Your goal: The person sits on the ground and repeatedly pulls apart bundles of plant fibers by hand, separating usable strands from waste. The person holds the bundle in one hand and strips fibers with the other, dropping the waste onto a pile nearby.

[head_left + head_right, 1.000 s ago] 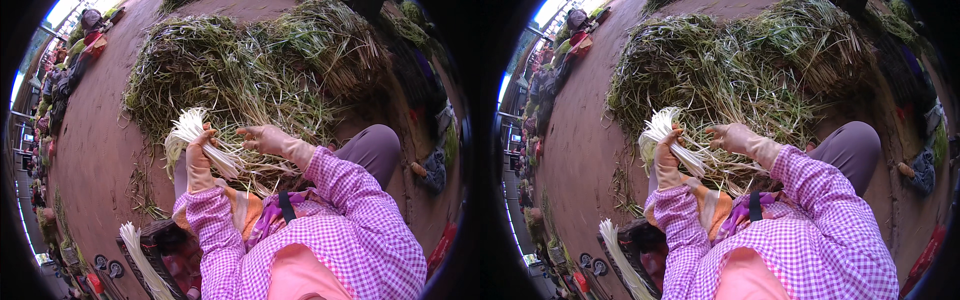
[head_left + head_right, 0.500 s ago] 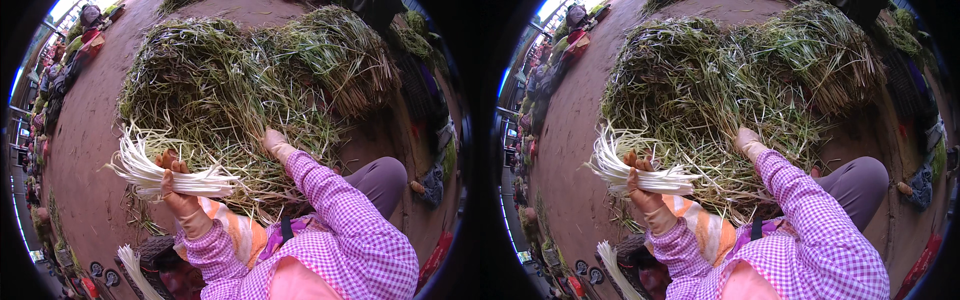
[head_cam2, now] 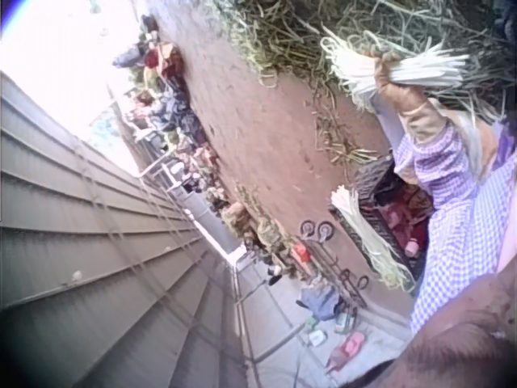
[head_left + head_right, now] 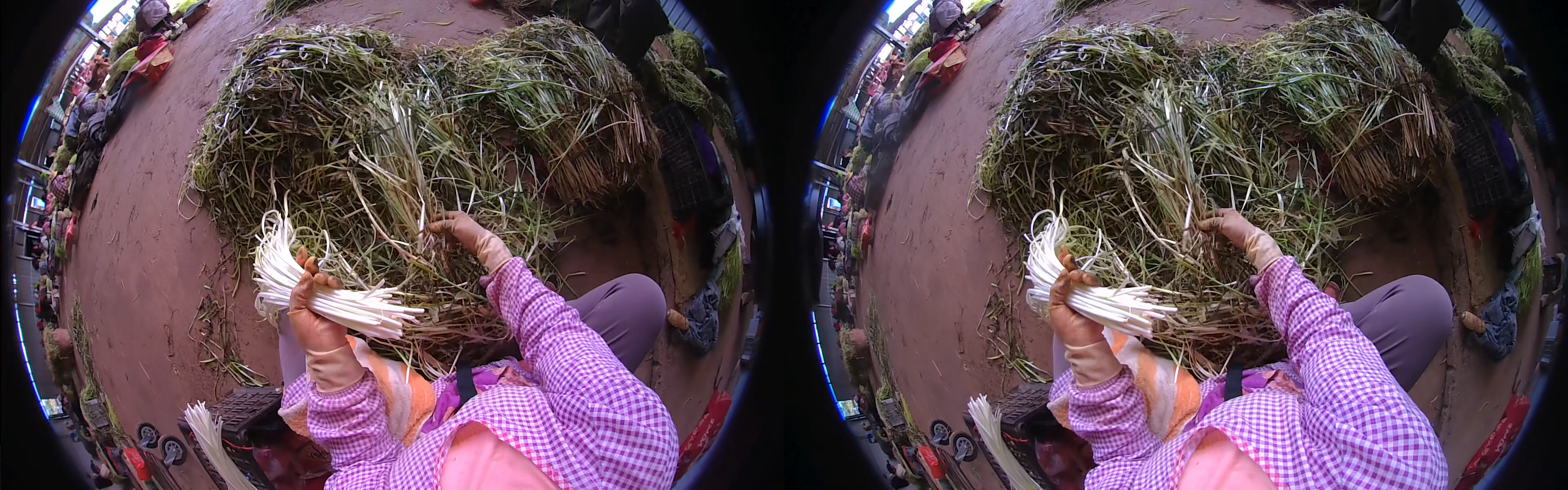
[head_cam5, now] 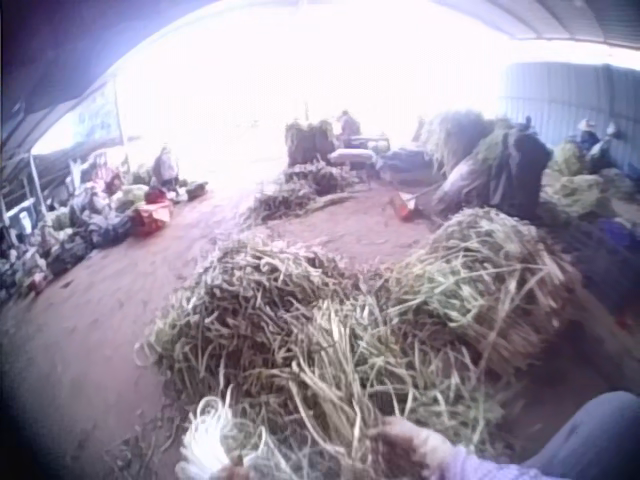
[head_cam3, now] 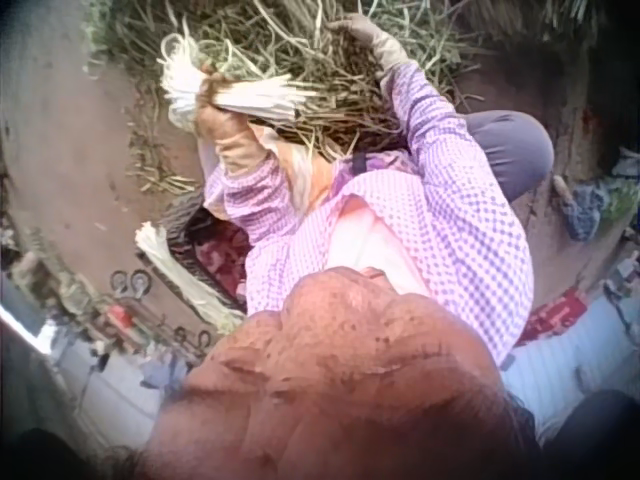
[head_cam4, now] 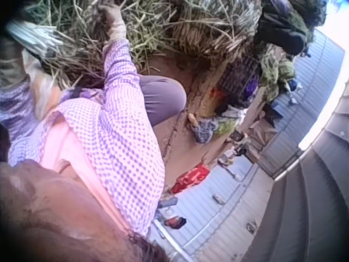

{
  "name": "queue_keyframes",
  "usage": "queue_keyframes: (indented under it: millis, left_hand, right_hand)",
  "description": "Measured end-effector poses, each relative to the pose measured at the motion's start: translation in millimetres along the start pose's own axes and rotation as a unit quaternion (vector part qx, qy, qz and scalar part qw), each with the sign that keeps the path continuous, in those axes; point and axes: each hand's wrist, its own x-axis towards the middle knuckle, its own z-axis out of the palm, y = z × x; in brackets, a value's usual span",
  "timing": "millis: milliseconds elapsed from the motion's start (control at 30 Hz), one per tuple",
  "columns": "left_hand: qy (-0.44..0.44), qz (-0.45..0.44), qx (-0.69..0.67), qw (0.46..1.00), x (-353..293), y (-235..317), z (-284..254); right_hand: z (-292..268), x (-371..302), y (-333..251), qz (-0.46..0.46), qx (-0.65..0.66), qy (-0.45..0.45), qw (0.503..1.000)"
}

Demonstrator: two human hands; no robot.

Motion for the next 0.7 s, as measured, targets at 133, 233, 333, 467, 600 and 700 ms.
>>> queue_keyframes:
  millis: [133, 233, 333, 467, 600, 700]
  left_hand:
    - [-0.002, 0.008, 0.024, 1.0, -2, -4, 3]
    - [0.014, 0.013, 0.04, 0.999, -4, -4, 4]
    - [-0.013, 0.027, 0.058, 0.998, -3, -3, 6]
    - [0.011, 0.03, 0.098, 0.995, -4, -3, 9]
    - [-0.021, 0.042, 0.15, 0.988, -12, 1, 14]
    - [-0.1, 0.061, 0.141, 0.983, -16, 10, 12]
  right_hand:
    - [12, -23, -4, -0.068, -0.016, 0.074, 0.995]
    - [17, -43, -13, -0.112, -0.156, 0.144, 0.971]
    - [18, -59, -20, -0.022, -0.309, 0.259, 0.915]
    - [14, -59, -15, -0.322, -0.177, 0.264, 0.892]
    - [-15, -56, -3, -0.01, 0.162, 0.329, 0.93]
    - [-52, -74, 12, 0.172, 0.072, 0.398, 0.898]
